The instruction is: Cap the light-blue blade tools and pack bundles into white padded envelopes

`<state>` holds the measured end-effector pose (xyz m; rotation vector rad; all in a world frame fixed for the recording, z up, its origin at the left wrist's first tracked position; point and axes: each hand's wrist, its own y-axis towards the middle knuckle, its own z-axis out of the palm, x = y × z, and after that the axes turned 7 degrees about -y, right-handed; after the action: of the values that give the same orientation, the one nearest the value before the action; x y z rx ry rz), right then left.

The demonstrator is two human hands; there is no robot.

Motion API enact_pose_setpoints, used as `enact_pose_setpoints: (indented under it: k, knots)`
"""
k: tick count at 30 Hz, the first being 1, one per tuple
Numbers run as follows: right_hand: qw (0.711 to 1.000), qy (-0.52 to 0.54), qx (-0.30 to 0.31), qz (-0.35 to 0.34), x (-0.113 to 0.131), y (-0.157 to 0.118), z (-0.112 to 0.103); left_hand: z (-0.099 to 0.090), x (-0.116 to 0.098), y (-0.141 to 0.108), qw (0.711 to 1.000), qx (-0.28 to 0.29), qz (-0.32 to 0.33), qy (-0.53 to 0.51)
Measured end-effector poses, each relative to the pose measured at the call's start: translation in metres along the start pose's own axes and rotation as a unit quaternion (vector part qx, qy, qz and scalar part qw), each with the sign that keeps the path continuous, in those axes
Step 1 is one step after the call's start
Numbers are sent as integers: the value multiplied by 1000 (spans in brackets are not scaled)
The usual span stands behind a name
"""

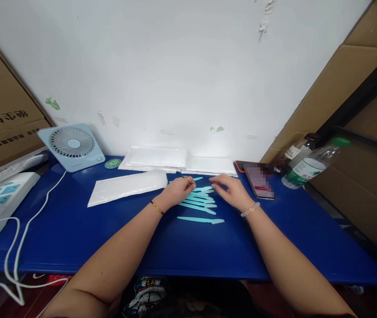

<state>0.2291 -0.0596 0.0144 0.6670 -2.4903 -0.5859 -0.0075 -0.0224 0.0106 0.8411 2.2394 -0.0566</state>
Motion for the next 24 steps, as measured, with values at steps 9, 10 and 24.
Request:
enact_pose_setpoints:
  k: [9,10,24]
  knots:
    - [980,-162,79,89,-36,2,19,5,22,10,973,-66,-84,205]
    - [977,-174,86,93,-34,2,20,4,22,10,974,-56,-88,201]
    - [956,193,2,220,-29,-2,18,-1,16,9,986,-54,-66,147]
